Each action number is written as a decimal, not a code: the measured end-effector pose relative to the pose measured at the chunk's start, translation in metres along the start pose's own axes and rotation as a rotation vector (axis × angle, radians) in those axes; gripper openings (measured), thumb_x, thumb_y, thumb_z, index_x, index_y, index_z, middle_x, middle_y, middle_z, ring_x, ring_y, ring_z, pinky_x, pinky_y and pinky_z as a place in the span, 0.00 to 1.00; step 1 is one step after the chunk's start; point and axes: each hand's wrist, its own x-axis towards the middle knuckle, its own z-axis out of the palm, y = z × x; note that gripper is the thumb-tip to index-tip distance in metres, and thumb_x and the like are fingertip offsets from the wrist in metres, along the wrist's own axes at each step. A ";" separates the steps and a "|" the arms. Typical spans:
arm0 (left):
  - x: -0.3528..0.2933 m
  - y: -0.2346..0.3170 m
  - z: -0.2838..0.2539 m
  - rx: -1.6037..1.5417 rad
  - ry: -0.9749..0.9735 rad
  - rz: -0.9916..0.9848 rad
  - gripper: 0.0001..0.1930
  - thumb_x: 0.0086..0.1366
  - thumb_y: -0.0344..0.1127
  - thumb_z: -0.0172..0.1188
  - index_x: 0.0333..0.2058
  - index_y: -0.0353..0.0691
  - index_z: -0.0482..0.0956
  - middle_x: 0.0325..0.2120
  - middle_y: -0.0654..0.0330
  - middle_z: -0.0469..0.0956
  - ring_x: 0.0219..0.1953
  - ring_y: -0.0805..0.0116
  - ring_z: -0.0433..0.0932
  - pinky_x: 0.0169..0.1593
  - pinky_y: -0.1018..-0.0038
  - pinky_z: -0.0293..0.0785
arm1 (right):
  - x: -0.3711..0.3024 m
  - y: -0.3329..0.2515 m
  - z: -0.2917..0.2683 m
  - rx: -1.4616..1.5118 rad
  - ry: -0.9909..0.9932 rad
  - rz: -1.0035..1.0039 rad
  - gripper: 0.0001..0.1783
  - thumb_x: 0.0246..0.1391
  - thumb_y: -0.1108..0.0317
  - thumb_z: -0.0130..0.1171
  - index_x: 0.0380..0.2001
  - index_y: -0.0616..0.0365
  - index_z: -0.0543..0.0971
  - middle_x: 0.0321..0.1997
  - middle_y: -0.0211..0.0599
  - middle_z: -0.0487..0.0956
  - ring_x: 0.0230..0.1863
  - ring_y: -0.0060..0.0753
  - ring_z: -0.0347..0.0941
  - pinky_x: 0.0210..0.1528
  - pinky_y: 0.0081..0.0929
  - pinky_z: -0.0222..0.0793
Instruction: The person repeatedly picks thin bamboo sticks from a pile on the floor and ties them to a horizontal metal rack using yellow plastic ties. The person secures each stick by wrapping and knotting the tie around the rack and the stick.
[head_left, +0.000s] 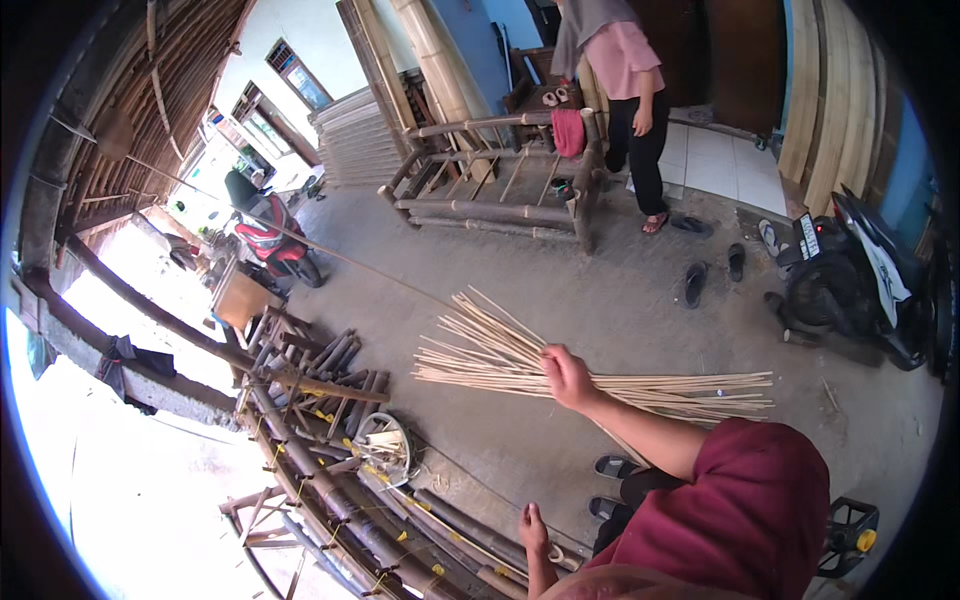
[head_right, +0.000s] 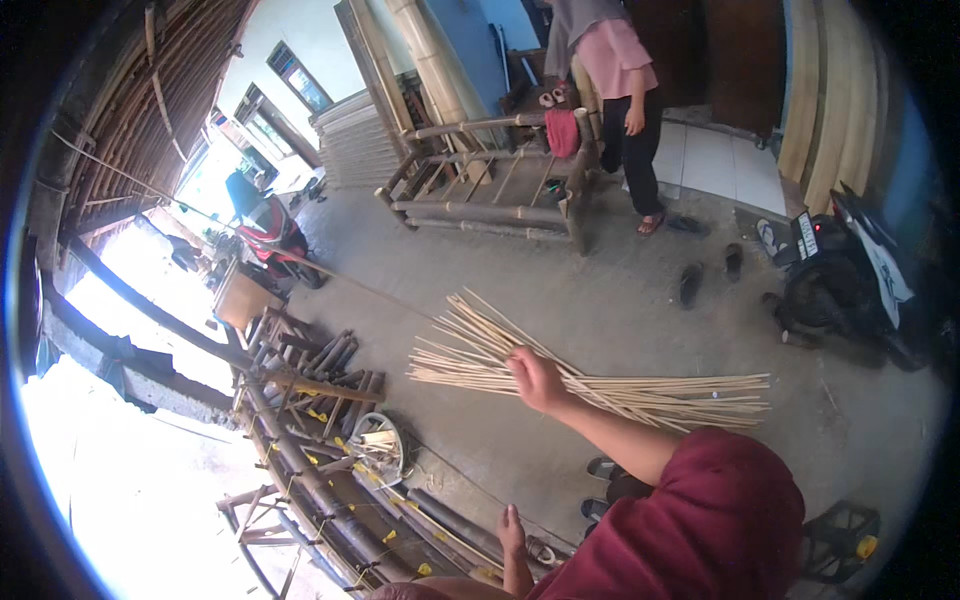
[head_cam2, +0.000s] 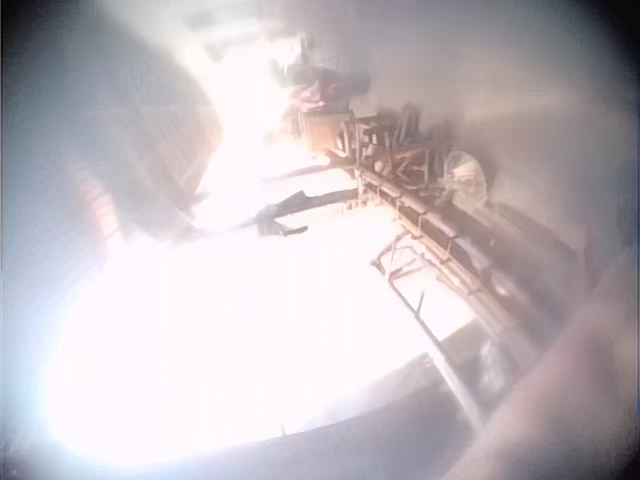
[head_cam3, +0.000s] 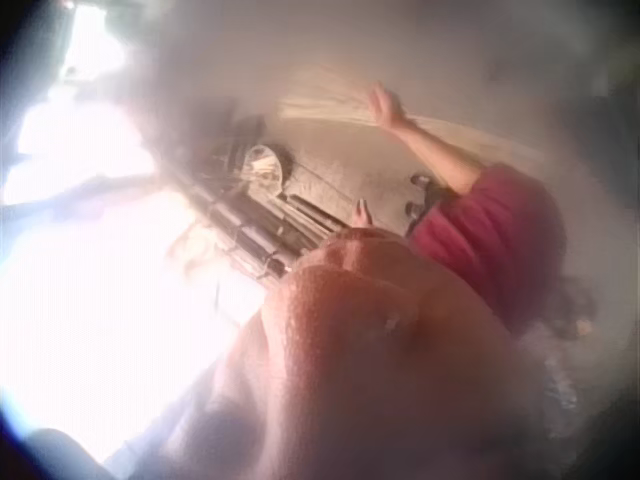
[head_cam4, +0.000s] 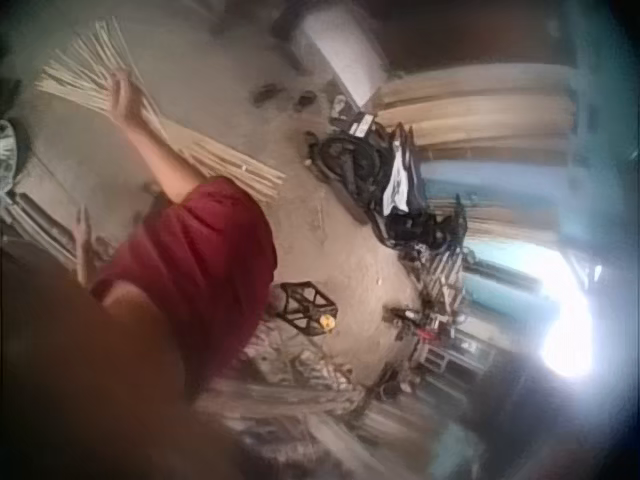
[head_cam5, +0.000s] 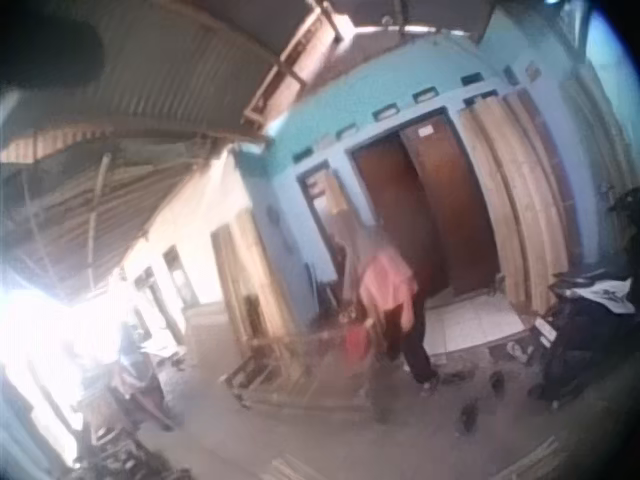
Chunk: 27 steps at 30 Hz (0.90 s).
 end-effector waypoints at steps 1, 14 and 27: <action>-0.004 0.024 -0.005 0.026 0.012 0.051 0.30 0.70 0.48 0.54 0.58 0.26 0.66 0.53 0.43 0.74 0.57 0.58 0.72 0.61 0.67 0.65 | 0.013 -0.023 0.016 0.113 -0.009 -0.037 0.07 0.64 0.67 0.52 0.38 0.59 0.73 0.26 0.41 0.76 0.24 0.37 0.74 0.25 0.32 0.67; -0.115 0.144 -0.016 -0.088 0.403 0.256 0.23 0.76 0.43 0.42 0.61 0.32 0.62 0.46 0.49 0.76 0.48 0.63 0.74 0.56 0.71 0.67 | -0.032 -0.244 0.167 1.085 -0.634 0.449 0.12 0.70 0.57 0.43 0.43 0.53 0.71 0.25 0.22 0.67 0.25 0.13 0.61 0.29 0.16 0.61; -0.387 0.138 -0.017 0.232 1.192 -0.363 0.18 0.72 0.42 0.49 0.44 0.31 0.77 0.27 0.52 0.80 0.29 0.69 0.77 0.33 0.71 0.72 | -0.232 -0.295 0.154 1.178 -1.374 1.056 0.09 0.70 0.61 0.40 0.44 0.54 0.64 0.27 0.31 0.70 0.23 0.23 0.68 0.27 0.25 0.70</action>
